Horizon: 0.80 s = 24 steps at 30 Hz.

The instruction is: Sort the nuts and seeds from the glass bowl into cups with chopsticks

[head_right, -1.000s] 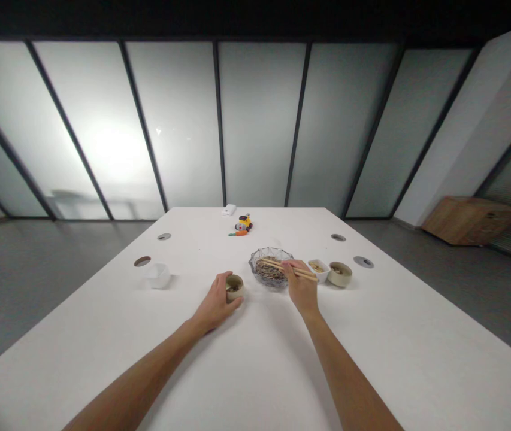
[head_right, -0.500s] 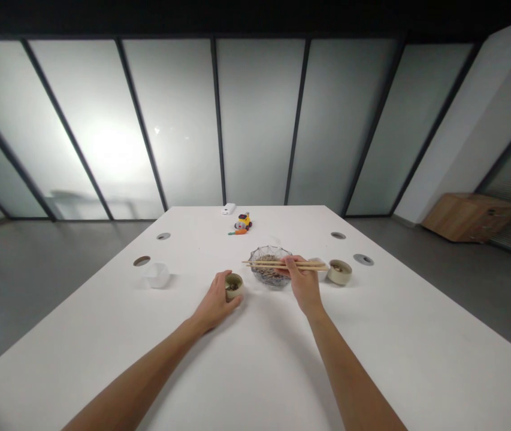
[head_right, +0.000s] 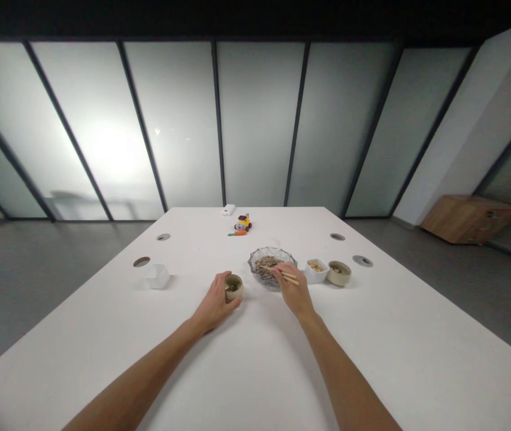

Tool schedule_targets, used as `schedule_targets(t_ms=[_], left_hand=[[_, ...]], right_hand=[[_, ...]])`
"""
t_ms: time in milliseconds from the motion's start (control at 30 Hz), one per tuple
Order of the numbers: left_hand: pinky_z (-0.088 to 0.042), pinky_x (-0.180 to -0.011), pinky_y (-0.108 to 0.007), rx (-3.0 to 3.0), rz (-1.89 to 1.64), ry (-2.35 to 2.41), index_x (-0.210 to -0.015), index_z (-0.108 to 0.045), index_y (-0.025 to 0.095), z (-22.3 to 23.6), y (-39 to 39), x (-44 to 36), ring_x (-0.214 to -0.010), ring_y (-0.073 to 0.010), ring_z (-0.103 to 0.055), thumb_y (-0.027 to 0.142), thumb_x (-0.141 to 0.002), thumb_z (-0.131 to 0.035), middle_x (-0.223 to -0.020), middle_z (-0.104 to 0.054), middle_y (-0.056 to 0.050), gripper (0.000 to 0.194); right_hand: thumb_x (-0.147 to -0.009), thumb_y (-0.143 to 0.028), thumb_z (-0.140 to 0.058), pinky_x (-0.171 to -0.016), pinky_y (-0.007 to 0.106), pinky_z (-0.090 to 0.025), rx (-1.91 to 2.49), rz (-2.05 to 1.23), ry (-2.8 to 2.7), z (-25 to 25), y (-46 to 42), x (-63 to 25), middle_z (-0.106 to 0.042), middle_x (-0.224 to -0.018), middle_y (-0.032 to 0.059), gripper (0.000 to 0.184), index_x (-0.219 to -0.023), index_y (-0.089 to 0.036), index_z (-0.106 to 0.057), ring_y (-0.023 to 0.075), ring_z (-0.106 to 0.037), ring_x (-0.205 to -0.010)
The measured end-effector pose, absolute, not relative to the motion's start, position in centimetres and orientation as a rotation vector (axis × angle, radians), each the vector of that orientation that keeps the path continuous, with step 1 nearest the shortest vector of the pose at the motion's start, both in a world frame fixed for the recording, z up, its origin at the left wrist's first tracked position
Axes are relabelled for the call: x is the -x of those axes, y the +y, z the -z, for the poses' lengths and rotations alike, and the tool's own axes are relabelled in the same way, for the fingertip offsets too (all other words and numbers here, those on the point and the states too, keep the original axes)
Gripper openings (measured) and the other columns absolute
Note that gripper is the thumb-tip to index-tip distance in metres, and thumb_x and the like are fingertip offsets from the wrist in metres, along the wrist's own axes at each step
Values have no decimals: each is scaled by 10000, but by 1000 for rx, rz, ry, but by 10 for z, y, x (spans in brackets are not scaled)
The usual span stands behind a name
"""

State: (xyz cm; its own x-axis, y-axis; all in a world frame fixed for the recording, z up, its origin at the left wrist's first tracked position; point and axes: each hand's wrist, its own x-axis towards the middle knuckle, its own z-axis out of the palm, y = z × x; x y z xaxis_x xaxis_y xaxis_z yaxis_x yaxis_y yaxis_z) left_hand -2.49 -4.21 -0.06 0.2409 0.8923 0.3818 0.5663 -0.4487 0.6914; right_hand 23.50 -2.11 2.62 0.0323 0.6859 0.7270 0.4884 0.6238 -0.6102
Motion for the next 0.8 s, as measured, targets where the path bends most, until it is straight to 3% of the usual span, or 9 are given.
schedule_targets(t_ms=[500, 800], left_hand=[[-398, -1206, -495, -2098, -1045, 1343, -1430, -420, 218, -1, -44, 25, -1352, -299, -514, 278, -846, -716, -1416, -512, -135, 658], [-398, -1203, -510, -2106, -1050, 1334, -1436, -416, 222, -2, -44, 24, -1362, -306, -509, 270, -850, -715, -1419, -512, -138, 660]], right_hand=[[-969, -651, -585, -752, 382, -581, 1070, -182, -1493, -33, -25, -237, -757, -841, 73, 467, -847, -234, -757, 237, -688, -797], [-945, -674, -606, -803, 427, -598, 1025, -236, -1554, -31, -24, -235, -770, -863, 87, 481, -834, -232, -760, 252, -703, -817]])
